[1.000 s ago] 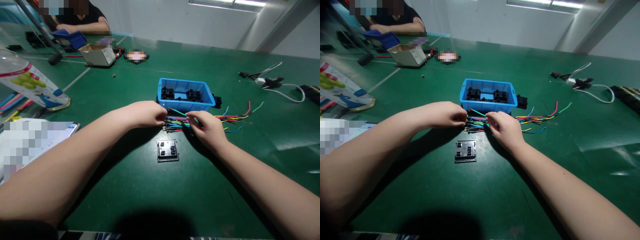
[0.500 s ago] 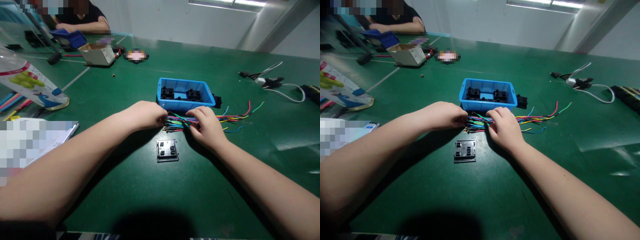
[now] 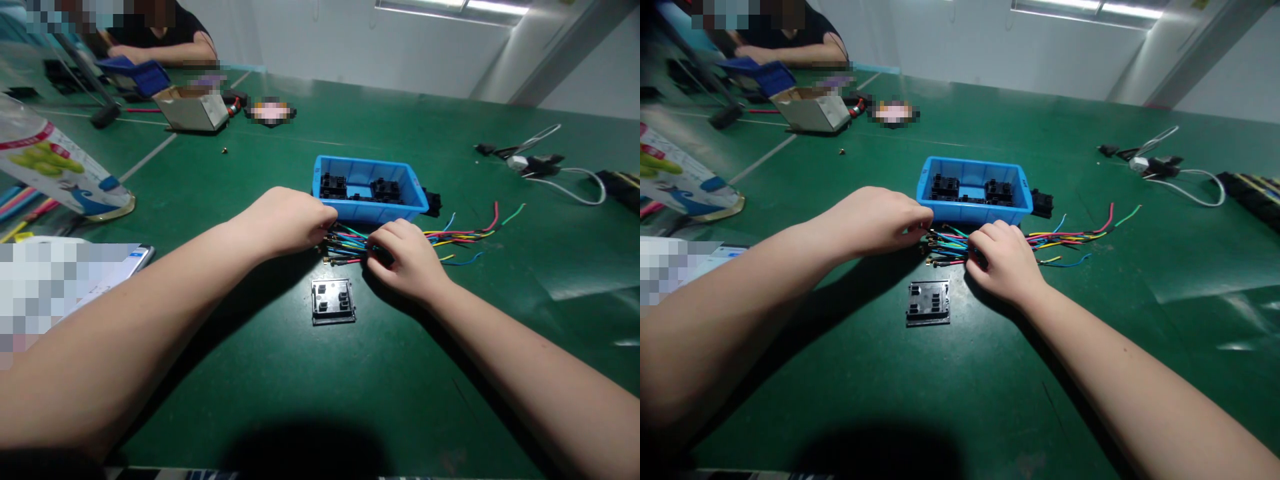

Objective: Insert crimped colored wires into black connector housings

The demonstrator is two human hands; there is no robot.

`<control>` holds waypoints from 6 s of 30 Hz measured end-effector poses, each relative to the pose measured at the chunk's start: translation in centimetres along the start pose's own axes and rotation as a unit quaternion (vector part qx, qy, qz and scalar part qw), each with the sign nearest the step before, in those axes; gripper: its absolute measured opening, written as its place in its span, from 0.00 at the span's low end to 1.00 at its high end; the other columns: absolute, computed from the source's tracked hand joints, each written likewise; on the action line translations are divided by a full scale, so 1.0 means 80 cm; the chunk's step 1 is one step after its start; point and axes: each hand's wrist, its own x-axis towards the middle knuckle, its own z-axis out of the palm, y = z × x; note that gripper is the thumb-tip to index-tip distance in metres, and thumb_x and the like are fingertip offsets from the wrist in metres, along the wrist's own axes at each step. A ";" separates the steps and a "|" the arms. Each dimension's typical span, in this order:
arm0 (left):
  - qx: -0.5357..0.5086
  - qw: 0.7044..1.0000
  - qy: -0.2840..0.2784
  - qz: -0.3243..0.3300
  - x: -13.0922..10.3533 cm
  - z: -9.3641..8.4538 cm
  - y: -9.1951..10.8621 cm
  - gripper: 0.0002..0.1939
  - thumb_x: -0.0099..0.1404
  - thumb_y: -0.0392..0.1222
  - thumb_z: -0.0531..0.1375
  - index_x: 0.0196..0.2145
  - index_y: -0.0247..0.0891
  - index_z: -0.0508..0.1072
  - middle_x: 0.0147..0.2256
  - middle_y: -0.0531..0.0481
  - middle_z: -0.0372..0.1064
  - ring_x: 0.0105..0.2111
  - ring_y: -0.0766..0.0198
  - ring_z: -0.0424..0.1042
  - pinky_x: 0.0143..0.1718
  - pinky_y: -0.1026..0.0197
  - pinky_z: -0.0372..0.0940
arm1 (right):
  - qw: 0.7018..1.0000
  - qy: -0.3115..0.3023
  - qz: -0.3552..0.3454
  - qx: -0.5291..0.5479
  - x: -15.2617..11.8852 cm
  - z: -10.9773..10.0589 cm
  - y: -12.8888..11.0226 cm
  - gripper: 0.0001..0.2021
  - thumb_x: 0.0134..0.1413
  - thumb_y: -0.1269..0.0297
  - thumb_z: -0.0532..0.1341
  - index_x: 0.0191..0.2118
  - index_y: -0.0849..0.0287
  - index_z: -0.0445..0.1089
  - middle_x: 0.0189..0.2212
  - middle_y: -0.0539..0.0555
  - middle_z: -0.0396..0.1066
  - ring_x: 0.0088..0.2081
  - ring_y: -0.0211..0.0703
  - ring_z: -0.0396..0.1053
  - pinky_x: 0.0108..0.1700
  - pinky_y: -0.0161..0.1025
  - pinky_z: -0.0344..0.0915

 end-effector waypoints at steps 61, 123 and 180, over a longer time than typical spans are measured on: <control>-0.203 0.973 -0.071 0.082 -0.009 -0.025 0.013 0.10 0.64 0.44 0.56 0.36 0.39 0.76 0.32 0.52 0.76 0.29 0.67 0.68 0.30 0.65 0.55 | 0.997 -0.030 -0.009 -0.066 -0.007 -0.015 -0.039 0.16 0.66 0.59 0.50 0.33 0.59 0.69 0.27 0.52 0.75 0.27 0.41 0.69 0.28 0.38 0.47; -0.231 0.944 -0.173 0.160 -0.022 -0.026 0.027 0.04 0.63 0.40 0.61 0.36 0.40 0.75 0.31 0.54 0.75 0.27 0.69 0.68 0.26 0.66 0.55 | 0.991 0.011 0.108 -0.074 -0.026 -0.004 -0.011 0.12 0.60 0.68 0.56 0.45 0.61 0.73 0.45 0.63 0.72 0.47 0.57 0.63 0.47 0.50 0.60; -0.116 0.992 0.001 0.050 -0.020 -0.033 0.033 0.12 0.66 0.45 0.53 0.42 0.43 0.75 0.38 0.50 0.77 0.33 0.62 0.73 0.30 0.63 0.58 | 0.986 0.082 -0.042 0.137 -0.031 -0.004 -0.025 0.15 0.57 0.74 0.57 0.50 0.56 0.65 0.41 0.57 0.76 0.40 0.49 0.73 0.43 0.49 0.67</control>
